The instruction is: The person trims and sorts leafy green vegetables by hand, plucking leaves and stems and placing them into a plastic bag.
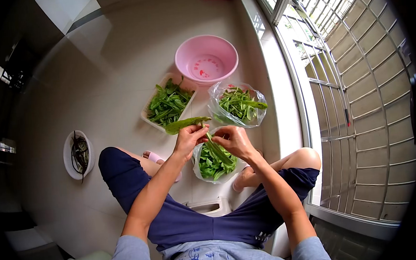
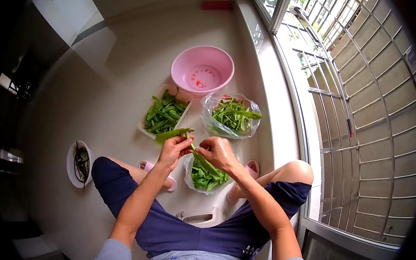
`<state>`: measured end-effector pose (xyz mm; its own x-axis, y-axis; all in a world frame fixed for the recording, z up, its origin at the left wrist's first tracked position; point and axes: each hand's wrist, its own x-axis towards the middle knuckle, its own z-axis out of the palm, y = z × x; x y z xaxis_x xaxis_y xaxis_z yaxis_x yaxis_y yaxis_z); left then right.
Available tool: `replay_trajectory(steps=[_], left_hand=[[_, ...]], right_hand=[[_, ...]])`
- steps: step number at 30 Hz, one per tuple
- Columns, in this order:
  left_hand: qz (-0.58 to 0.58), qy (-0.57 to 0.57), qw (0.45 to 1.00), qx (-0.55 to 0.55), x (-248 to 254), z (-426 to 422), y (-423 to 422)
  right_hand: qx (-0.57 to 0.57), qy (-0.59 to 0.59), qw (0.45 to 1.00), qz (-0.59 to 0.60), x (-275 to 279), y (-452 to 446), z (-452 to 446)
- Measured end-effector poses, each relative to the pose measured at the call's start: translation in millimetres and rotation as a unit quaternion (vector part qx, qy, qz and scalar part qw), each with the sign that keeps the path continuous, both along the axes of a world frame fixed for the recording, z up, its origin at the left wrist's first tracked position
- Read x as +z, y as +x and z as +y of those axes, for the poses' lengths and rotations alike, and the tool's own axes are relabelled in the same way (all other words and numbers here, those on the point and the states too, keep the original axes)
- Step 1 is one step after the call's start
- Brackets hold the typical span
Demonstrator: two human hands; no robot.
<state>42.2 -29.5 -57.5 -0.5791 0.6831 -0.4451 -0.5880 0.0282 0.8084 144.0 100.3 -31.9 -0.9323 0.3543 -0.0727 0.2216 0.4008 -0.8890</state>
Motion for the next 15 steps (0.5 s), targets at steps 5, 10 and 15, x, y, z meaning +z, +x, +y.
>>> replay_trajectory(steps=[5, 10, 15], left_hand=[[0.022, 0.014, 0.999, 0.019, -2, 3, 10], [0.051, 0.008, 0.998, 0.027, -5, 6, 17], [-0.024, 0.039, 0.998, 0.039, -5, 1, 12]], right_hand=[[0.001, -0.005, 0.996, -0.085, -9, -3, -5], [-0.095, -0.171, 0.979, -0.063, -24, -5, -3], [-0.148, -0.455, 0.878, 0.014, -23, 1, 20]])
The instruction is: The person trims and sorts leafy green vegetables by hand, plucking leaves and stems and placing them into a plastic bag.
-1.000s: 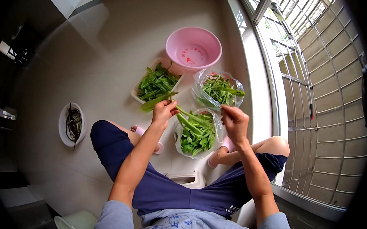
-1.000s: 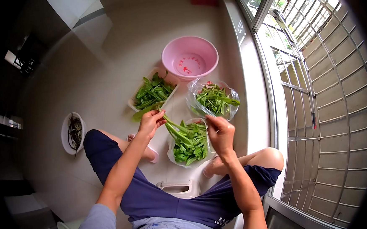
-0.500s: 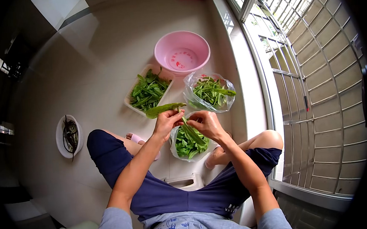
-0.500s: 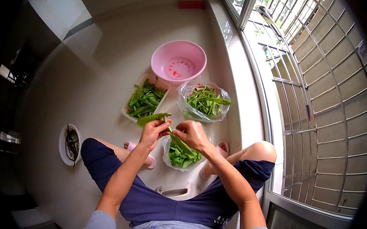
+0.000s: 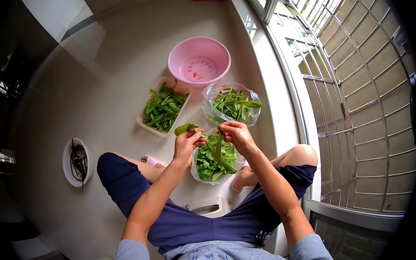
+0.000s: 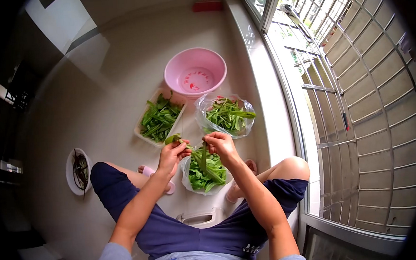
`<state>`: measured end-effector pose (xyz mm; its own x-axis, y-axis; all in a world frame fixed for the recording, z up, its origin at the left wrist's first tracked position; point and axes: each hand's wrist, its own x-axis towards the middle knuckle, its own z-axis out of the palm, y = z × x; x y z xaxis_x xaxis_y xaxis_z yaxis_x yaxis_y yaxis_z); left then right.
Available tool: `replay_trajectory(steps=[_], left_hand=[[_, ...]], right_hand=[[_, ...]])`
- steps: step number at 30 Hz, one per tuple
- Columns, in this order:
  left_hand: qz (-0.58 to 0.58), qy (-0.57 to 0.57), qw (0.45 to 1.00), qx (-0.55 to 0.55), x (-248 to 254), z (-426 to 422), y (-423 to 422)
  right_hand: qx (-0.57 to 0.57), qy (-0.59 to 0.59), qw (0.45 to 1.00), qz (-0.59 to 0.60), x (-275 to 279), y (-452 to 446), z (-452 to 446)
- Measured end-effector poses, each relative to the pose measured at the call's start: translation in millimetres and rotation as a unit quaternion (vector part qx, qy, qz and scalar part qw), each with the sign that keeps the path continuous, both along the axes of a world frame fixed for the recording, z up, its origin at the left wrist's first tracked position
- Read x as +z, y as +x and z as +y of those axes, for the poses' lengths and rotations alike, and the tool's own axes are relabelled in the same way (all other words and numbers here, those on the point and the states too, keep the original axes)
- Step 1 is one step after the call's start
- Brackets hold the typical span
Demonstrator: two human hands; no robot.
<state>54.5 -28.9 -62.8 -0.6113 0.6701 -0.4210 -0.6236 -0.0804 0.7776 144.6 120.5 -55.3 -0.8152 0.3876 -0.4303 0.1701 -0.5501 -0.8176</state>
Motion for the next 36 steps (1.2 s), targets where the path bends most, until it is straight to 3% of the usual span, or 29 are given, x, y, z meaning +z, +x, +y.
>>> replay_trajectory(steps=[4, 10, 18, 24, 26, 29, 36], left_hand=[[-0.011, -0.004, 1.0, -0.026, 3, -4, -4], [-0.011, -0.053, 0.989, -0.141, 10, -3, 0], [-0.048, -0.002, 0.985, -0.169, 22, -3, 3], [0.035, -0.03, 0.989, -0.142, 17, -4, 6], [0.128, -0.055, 0.985, -0.099, 15, -3, 8], [0.175, -0.056, 0.98, -0.071, 18, 0, 12], [0.188, -0.064, 0.978, -0.065, 10, -1, 14]], right_hand=[[0.008, -0.129, 0.987, 0.092, 15, 11, 14], [0.074, -0.172, 0.965, 0.185, 18, 18, 17], [0.085, -0.182, 0.96, 0.194, 4, 13, 19], [0.072, -0.198, 0.965, 0.156, 15, 14, 13], [0.054, -0.21, 0.968, 0.129, 18, 13, 7], [0.056, 0.0, 0.998, 0.007, 13, 14, -7], [0.051, 0.035, 0.998, 0.03, 7, 14, -14]])
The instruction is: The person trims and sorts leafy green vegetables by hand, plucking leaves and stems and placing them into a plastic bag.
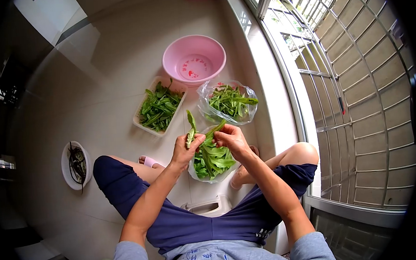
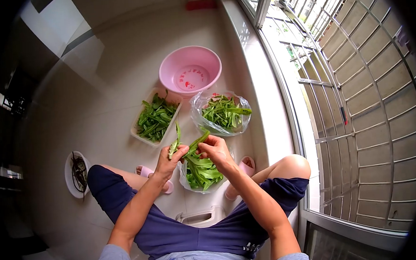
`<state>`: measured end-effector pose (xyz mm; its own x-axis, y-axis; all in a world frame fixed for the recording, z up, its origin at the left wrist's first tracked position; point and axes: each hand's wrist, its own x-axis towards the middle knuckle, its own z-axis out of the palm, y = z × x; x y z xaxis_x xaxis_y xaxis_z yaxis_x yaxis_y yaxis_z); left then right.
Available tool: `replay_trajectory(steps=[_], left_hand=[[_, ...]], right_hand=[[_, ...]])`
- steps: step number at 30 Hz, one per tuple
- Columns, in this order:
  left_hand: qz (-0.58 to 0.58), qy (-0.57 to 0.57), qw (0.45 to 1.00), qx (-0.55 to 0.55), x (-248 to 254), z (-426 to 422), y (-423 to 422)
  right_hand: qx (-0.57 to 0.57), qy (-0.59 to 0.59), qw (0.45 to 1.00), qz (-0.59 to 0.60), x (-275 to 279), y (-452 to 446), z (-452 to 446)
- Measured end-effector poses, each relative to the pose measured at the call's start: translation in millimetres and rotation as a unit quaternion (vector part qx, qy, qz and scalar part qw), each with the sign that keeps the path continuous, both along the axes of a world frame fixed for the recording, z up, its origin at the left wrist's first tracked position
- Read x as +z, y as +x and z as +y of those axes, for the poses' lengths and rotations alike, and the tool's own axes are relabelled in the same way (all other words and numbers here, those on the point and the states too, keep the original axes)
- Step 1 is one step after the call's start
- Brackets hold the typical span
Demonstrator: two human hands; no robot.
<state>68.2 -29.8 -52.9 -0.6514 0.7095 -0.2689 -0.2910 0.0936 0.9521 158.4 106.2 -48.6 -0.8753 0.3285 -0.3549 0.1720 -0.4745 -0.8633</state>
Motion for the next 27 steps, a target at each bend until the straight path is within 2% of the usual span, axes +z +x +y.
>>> replay_trajectory(steps=[3, 5, 8, 14, 18, 20, 23, 27], left_hand=[[-0.022, -0.001, 1.0, 0.004, 0, 0, -1], [-0.092, -0.005, 0.995, 0.025, 3, 1, 0], [-0.122, -0.006, 0.992, 0.021, 2, 0, -1], [-0.193, -0.023, 0.981, 0.013, -4, -7, -7], [-0.236, -0.005, 0.972, -0.004, -18, -24, -13], [-0.26, 0.024, 0.964, -0.042, -27, -36, -21], [-0.268, 0.039, 0.962, -0.016, -32, -51, -30], [-0.265, 0.037, 0.963, 0.017, -24, -59, -38]], right_hand=[[-0.02, -0.027, 0.999, -0.006, -1, 1, -2], [-0.03, -0.089, 0.995, 0.024, -5, 1, -1], [-0.032, -0.103, 0.994, 0.025, -6, 1, 0], [-0.025, -0.076, 0.997, 0.0, -7, -4, 7], [-0.053, 0.017, 0.998, -0.008, 5, -18, 8], [-0.07, 0.012, 0.997, -0.011, 2, -31, 9], [-0.088, 0.003, 0.996, -0.035, 1, -60, 6], [-0.121, -0.05, 0.991, 0.005, 5, -125, -12]])
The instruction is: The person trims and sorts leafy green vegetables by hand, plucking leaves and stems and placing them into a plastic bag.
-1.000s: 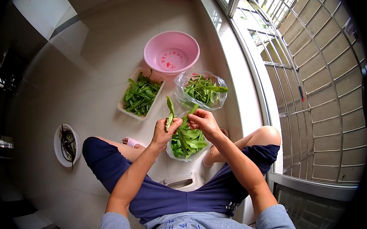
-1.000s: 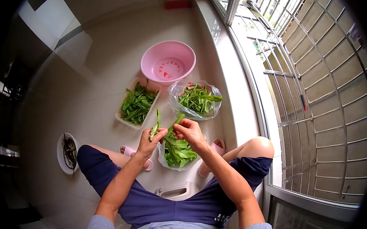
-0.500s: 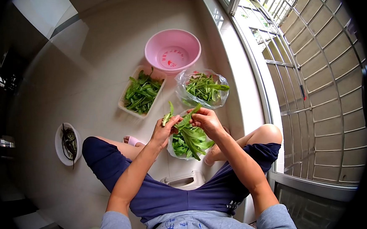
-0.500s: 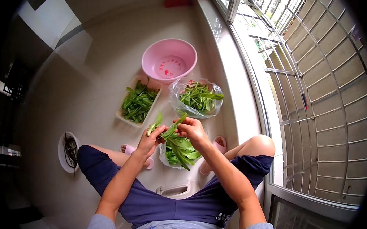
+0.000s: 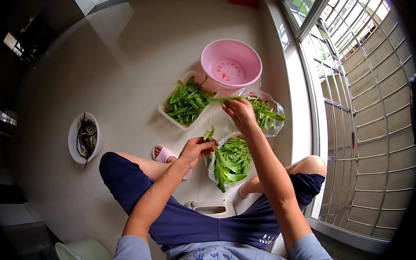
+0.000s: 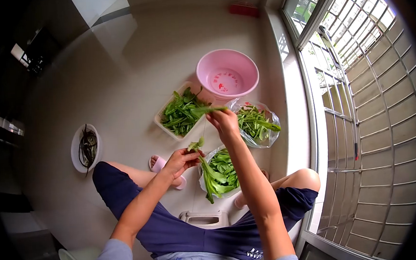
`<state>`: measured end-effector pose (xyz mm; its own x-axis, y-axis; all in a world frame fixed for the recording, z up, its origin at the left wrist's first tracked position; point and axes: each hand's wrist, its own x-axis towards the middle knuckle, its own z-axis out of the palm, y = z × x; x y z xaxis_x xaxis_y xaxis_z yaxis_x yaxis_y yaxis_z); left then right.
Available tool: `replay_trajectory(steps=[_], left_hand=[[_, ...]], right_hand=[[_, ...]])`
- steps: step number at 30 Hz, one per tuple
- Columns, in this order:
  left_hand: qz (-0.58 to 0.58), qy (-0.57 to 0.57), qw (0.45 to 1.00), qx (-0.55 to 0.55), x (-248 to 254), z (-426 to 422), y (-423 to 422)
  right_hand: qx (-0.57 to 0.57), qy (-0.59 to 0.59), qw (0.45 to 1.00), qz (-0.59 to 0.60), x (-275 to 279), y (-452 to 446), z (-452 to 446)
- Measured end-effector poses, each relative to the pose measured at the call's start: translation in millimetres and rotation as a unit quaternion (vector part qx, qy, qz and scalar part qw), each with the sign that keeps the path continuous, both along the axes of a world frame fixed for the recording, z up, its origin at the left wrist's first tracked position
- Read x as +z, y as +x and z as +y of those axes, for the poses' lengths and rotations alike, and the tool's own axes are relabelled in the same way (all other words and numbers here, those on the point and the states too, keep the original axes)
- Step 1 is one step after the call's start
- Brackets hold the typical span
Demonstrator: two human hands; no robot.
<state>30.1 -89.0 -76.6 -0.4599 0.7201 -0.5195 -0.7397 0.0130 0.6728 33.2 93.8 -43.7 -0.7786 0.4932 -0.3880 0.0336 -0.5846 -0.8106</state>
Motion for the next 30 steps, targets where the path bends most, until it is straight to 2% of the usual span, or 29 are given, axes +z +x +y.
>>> replay_trajectory(steps=[3, 4, 5, 6, 7, 9, 13, 15, 17, 21, 22, 24, 25, 27, 30], left_hand=[[0.006, 0.001, 1.0, 0.004, 1, -3, -4], [0.008, -0.007, 1.0, 0.014, 3, -1, -5], [0.01, -0.015, 1.0, 0.022, 4, 1, -6], [0.008, -0.01, 1.0, 0.021, 5, 2, -7], [0.022, -0.018, 0.999, 0.02, 6, 3, -7], [0.033, -0.022, 0.999, 0.019, 7, 6, -4], [0.055, 0.01, 0.998, -0.01, 11, 14, 4], [0.087, 0.009, 0.996, -0.01, 11, 18, 8], [0.118, 0.002, 0.993, -0.018, 8, 23, 13], [0.173, -0.011, 0.985, -0.008, 15, 36, 19], [0.218, -0.031, 0.975, -0.009, 15, 40, 21], [0.334, -0.07, 0.94, 0.002, 11, 50, 26], [0.339, -0.068, 0.938, -0.005, 8, 53, 29], [0.581, -0.078, 0.81, 0.024, 10, 62, 36], [0.701, -0.102, 0.705, 0.033, 10, 76, 47]], right_hand=[[0.07, -0.03, 0.997, 0.025, -13, -28, -2], [0.152, 0.166, 0.972, -0.06, -18, -30, 0], [0.224, 0.353, 0.897, -0.145, -22, -28, 3], [0.242, 0.377, 0.888, -0.105, -20, -16, 4], [0.279, 0.383, 0.869, -0.138, -4, -3, 2], [0.32, 0.432, 0.833, -0.129, 11, 26, 2], [0.385, 0.407, 0.816, -0.141, 13, 68, 2], [0.358, 0.348, 0.864, -0.064, 0, 82, -1], [0.326, 0.359, 0.873, -0.042, -11, 89, -4], [0.293, 0.407, 0.862, -0.073, 0, 98, -4], [0.277, 0.42, 0.861, -0.077, 0, 100, -4], [0.244, 0.447, 0.856, -0.091, -2, 104, -1], [0.225, 0.444, 0.862, -0.095, -8, 106, -1], [0.19, 0.454, 0.863, -0.117, -13, 109, 1], [0.143, 0.427, 0.881, -0.142, -19, 115, 8]])
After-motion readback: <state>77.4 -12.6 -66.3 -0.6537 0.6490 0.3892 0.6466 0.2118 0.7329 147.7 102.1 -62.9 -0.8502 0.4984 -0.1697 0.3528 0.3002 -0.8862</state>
